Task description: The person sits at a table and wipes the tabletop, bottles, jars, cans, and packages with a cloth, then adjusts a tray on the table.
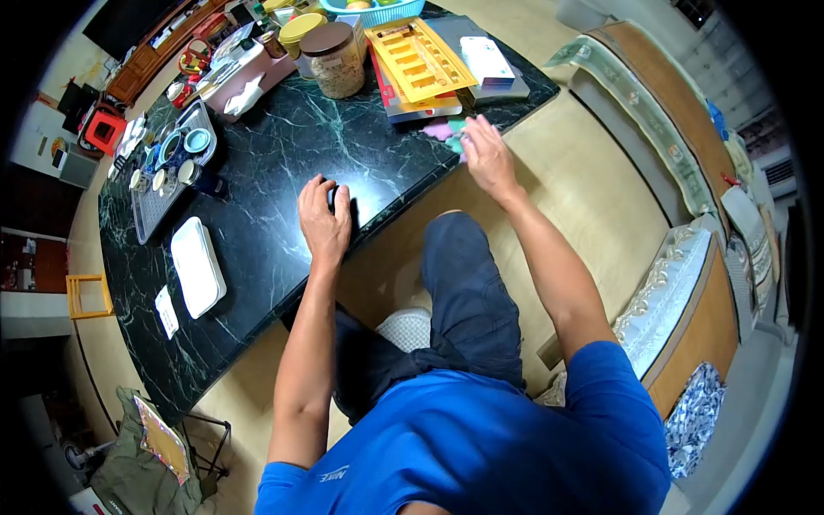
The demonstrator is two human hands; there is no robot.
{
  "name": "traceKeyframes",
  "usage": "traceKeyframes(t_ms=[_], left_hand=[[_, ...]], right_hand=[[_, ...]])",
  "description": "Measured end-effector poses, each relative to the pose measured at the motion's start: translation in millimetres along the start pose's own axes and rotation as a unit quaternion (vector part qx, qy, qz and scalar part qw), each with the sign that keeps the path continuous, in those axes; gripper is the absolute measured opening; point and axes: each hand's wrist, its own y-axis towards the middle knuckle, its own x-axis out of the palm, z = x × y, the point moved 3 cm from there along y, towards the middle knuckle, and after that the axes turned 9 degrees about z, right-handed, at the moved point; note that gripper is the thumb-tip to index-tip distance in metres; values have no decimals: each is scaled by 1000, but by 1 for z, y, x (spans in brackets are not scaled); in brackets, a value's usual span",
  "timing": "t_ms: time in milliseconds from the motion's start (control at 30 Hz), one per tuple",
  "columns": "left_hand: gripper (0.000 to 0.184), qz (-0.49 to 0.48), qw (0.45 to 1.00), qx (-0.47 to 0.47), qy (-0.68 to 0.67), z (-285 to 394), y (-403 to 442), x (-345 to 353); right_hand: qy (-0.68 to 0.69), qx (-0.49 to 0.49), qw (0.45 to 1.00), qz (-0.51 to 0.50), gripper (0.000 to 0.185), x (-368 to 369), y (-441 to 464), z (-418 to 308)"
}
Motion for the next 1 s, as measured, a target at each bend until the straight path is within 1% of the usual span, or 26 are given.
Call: traceKeyframes(t_ms=[33,100,167,233,267,300,367,433,467,500,567,600,633,700,733,767,833,867,900,967,1000], left_hand=[[30,-4,1000,6,5,1,-1,-1],[30,12,1000,24,2,2,1,-2],[30,29,999,43,-5,16,11,0],[28,3,986,-59,-159,41,25,12],[27,-9,986,-70,-148,50,32,22],[32,-82,909,-260,-316,57,35,42],[47,-199,802,-389,-407,63,41,84],[51,-233,666,-519,-483,84,43,117],[64,-232,621,-555,-502,90,45,136],[62,-215,578,-579,-534,96,46,153],[76,-220,567,-589,-532,111,53,167],[65,-203,563,-618,-509,116,57,174],[65,-203,563,-616,-512,117,61,181],[58,-150,565,-649,-487,112,67,193],[51,-136,563,-659,-479,110,71,195],[51,-134,564,-659,-479,110,75,197],[48,-79,566,-673,-469,106,78,197],[42,-74,555,-668,-490,103,80,194],[42,-74,556,-668,-489,100,81,192],[42,8,539,-670,-511,96,81,183],[42,20,548,-649,-527,94,79,177]], right_hand=[[2,1,1000,-1,26,2,3,5],[-36,58,997,21,26,8,13,17],[-56,59,997,16,27,11,13,10],[-74,34,997,16,27,10,10,2],[-76,20,997,13,27,8,9,1],[-80,16,997,15,27,7,8,1],[-79,24,997,-3,28,6,10,-1],[-90,21,996,2,28,8,10,-2],[-91,24,996,7,28,8,10,-3],[-91,26,995,11,28,8,10,-3],[-90,21,996,12,28,5,12,-5],[-90,27,996,0,29,4,13,-5],[-90,33,995,-12,29,4,12,-6],[-91,34,995,-15,30,2,13,-8],[-96,32,995,-10,30,3,12,-7],[-99,30,995,-5,30,5,11,-7],[-98,26,995,-3,30,5,10,-5],[-99,22,995,0,31,5,10,-5],[-98,23,995,1,31,5,11,-4],[-96,16,995,-6,31,4,10,-4],[-95,19,995,-7,31,3,10,-4]])
